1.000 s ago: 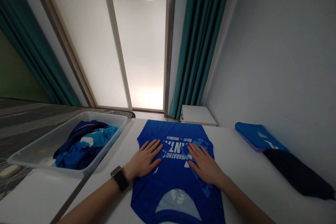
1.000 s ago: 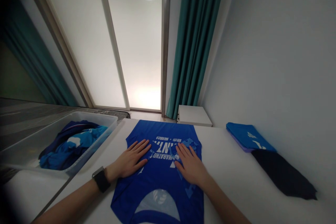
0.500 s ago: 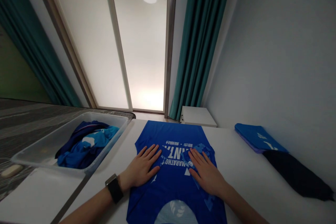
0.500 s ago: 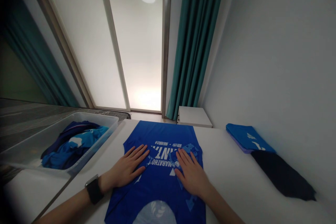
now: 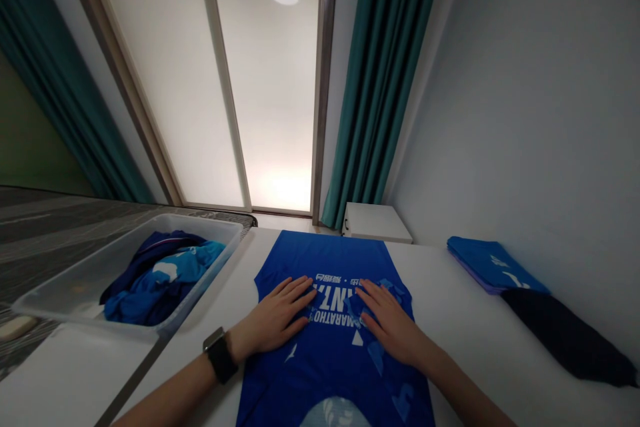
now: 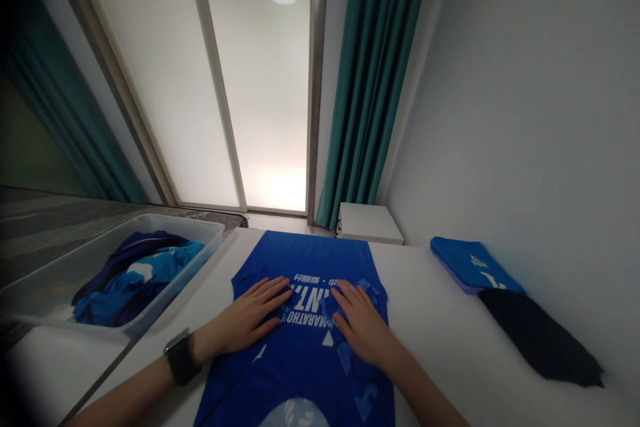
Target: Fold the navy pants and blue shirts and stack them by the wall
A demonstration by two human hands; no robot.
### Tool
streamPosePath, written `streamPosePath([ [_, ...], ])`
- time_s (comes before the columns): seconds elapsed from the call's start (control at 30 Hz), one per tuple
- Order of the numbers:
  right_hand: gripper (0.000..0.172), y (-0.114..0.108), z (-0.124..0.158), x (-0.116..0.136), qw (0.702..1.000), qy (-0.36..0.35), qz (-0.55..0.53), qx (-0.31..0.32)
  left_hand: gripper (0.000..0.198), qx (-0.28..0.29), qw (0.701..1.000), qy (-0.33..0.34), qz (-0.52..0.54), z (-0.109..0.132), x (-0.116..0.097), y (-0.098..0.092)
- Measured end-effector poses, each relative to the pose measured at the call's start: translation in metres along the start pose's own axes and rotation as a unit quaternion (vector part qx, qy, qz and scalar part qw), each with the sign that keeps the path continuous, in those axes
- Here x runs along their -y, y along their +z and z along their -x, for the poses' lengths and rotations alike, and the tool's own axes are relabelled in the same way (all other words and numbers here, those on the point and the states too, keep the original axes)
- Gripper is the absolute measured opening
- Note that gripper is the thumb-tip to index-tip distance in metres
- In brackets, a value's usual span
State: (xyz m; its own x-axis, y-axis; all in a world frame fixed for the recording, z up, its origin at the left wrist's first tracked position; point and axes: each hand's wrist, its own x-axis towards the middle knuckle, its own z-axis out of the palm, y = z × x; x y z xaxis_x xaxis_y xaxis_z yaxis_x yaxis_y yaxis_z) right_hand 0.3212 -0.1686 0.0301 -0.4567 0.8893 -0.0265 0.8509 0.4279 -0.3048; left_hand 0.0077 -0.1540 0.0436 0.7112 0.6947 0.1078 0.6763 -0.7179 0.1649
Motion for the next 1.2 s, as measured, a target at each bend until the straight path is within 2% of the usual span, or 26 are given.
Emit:
streamPosePath([
  [0.1, 0.052, 0.008, 0.004, -0.002, 0.999, -0.02, -0.014, -0.023, 0.051, 0.006, 1.0, 0.027, 0.009, 0.001, -0.003, -0.002],
  [0.23, 0.052, 0.019, 0.01, -0.002, 0.999, -0.033, -0.005, -0.022, 0.056, 0.029, 0.999, 0.018, 0.009, 0.005, -0.003, 0.007],
  [0.33, 0.053, 0.023, 0.012, 0.0, 0.998, -0.048, 0.016, -0.029, 0.056, 0.025, 1.0, 0.017, 0.003, 0.007, -0.002, 0.014],
  [0.53, 0.055, 0.021, 0.017, 0.002, 0.997, -0.061, 0.041, -0.027, 0.057, 0.012, 1.0, 0.021, -0.008, 0.009, -0.002, 0.017],
  [0.7, 0.054, 0.021, 0.027, 0.006, 0.997, -0.063, 0.038, -0.024, 0.057, 0.023, 1.0, 0.014, -0.016, 0.017, -0.012, 0.017],
  [0.9, 0.055, 0.018, 0.037, 0.013, 0.999, -0.041, 0.005, 0.015, 0.056, 0.04, 0.999, 0.001, 0.011, 0.026, -0.019, 0.016],
  [1.0, 0.055, 0.012, 0.027, 0.01, 0.999, -0.027, -0.003, 0.016, 0.056, 0.027, 0.999, -0.014, 0.034, 0.016, -0.012, 0.014],
  [1.2, 0.057, 0.004, -0.015, -0.016, 0.998, 0.013, 0.057, -0.038, 0.057, 0.008, 0.998, -0.062, 0.011, -0.022, 0.017, 0.01],
])
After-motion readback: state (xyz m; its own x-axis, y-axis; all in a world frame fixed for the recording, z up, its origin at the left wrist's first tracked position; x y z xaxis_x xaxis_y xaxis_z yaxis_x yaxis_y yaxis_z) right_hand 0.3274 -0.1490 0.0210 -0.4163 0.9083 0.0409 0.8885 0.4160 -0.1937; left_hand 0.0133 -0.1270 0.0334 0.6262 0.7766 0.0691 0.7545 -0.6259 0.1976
